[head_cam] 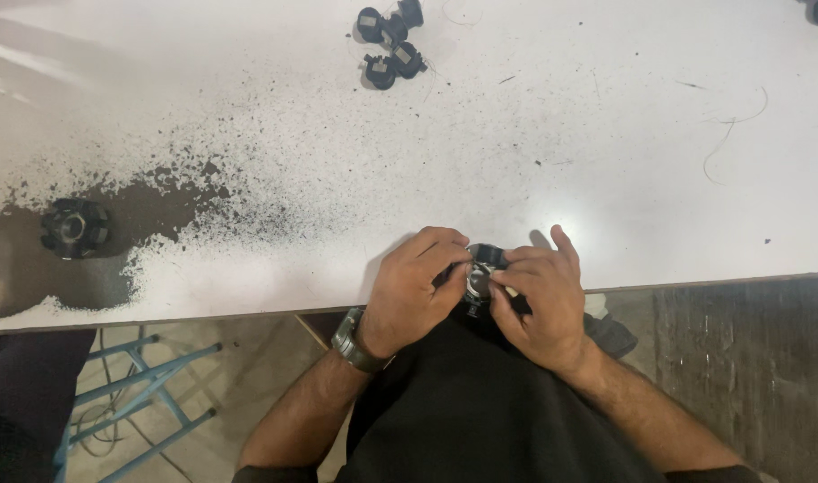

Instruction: The person sits at a white workbench and assembles small black plastic components one at a time, fitting parts together by hand and using a small hand tool to press or adjust each piece, then sets the finished assembly aside and picks up the next part.

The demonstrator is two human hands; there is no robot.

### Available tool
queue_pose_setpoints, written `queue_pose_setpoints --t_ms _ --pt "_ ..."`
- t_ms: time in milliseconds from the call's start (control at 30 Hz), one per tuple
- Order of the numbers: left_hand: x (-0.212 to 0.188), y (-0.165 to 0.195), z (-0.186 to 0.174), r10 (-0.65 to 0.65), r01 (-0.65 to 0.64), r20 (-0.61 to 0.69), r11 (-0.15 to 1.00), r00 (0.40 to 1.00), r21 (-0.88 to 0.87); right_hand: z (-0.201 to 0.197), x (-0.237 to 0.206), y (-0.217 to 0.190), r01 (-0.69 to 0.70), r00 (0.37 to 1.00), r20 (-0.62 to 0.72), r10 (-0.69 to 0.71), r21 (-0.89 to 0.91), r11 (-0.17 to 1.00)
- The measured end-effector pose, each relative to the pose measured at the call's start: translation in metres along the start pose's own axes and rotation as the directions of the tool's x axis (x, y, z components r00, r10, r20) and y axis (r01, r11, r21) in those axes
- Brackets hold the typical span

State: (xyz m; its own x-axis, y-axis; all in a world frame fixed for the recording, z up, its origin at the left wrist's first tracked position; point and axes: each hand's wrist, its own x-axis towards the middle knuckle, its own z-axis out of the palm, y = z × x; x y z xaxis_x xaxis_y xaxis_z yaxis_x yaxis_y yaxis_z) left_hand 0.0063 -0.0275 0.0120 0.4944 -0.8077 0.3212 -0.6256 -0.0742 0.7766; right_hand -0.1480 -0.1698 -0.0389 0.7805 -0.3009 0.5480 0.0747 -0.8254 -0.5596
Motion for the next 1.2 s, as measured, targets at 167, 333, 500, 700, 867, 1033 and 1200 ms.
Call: queue_pose_setpoints --t_ms 167,333,500,700,867,1033,1200 --pt "-0.001 0.0 0.001 -0.014 0.014 -0.005 1.0 1.0 0.003 -0.001 0.001 0.0 0.01 1.0 -0.025 -0.009 0.036 0.999" --pt "-0.002 0.0 0.002 0.008 -0.008 -0.021 1.0 1.0 0.017 0.0 0.001 0.0 0.001 0.999 -0.039 0.001 0.033 0.999" --pt "-0.003 -0.002 0.003 0.013 -0.013 0.0 1.0 1.0 0.021 0.002 -0.001 0.003 0.03 0.999 -0.032 -0.029 0.019 0.999" --pt "-0.009 -0.005 0.008 0.016 -0.015 -0.009 0.994 1.0 0.104 0.004 -0.002 0.005 0.107 0.993 -0.057 -0.106 0.012 0.994" --pt "-0.012 -0.009 0.015 0.022 -0.018 -0.024 0.991 0.999 0.135 0.004 0.0 0.002 0.084 0.996 -0.041 -0.085 -0.025 0.996" --pt "-0.014 -0.009 0.017 0.015 -0.01 -0.036 0.988 0.999 0.151 -0.001 0.012 -0.003 0.112 0.993 0.051 -0.108 -0.092 0.989" --pt "0.003 -0.002 -0.006 -0.01 0.048 -0.122 0.949 0.992 0.31 -0.003 0.05 -0.008 0.047 0.994 0.105 -0.034 -0.12 0.992"
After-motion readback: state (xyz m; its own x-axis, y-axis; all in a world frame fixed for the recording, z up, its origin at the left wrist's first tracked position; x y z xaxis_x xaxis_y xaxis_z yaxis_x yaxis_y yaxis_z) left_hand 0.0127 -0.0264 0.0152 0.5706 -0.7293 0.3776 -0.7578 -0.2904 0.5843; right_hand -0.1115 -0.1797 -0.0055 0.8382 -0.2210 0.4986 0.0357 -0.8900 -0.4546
